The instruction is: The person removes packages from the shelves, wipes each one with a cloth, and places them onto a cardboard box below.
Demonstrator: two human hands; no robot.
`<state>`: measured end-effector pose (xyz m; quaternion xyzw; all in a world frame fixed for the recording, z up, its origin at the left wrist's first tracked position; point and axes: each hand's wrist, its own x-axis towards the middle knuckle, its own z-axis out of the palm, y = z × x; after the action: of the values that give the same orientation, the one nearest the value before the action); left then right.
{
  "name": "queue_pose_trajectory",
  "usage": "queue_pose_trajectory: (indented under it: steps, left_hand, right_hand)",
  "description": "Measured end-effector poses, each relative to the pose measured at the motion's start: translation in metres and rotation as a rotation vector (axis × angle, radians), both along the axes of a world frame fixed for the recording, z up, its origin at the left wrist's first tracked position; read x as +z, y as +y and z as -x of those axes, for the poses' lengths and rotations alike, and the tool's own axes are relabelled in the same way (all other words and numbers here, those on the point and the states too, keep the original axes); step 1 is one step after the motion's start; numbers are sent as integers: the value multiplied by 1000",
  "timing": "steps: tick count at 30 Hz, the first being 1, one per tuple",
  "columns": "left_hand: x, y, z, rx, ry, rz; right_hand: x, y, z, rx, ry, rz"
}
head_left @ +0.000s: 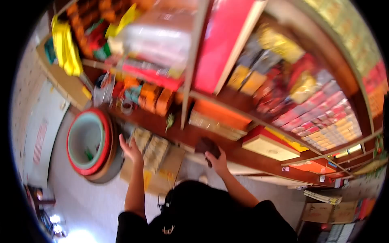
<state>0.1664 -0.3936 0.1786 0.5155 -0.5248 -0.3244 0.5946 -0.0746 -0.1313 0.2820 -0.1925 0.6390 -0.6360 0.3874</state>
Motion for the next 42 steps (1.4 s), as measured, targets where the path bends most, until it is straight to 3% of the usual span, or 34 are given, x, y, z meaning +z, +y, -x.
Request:
queue_pose_trajectory:
  steps: [1,2,6,8,12,16,19,24,29,34,36,37,40,42]
  left_hand:
    - [31,-3,17,-89,73,68]
    - [71,1,33,-266,205,149]
    - [214,36,100,-587,251,488]
    - [275,51,123,-613,73,759]
    - [398,81,160,-660,-110,1151]
    - [505,93,208,-579,-199,1430]
    - [568,84,253,-584,-135,1454]
    - [625,28,350,-435,-37,1019]
    - [643,10,390,-552,-151,729]
    - [650,12,389,-411,-226,611]
    - [649,4,386,-366,-180,631]
    - [645,-1,388,-226,-164,727]
    - [642,-6,377,-311,-75,797]
    - [643,10,371,-200,-73,837]
  right_hand:
    - [13,5,8,-2,59,9]
    - [30,4,14,-52,338,182]
    - [85,17,45,-287,83,488]
    - [111,29,56,-366,30,681]
    - [128,61,80,-443,42,778]
    - [146,88,88,-467,-42,843]
    - [147,96,94,-498,21,811]
    - [162,104,97,-515,60,760]
    - [150,116,103,-570,-19,738]
    - [149,127,105,-591,-1,780]
    - [150,130,102,-620,-12,741]
    - [149,131,101,-616,-14,740]
    - [139,130,101,-618,-11,722]
    - [131,129,102,-596,-22,667]
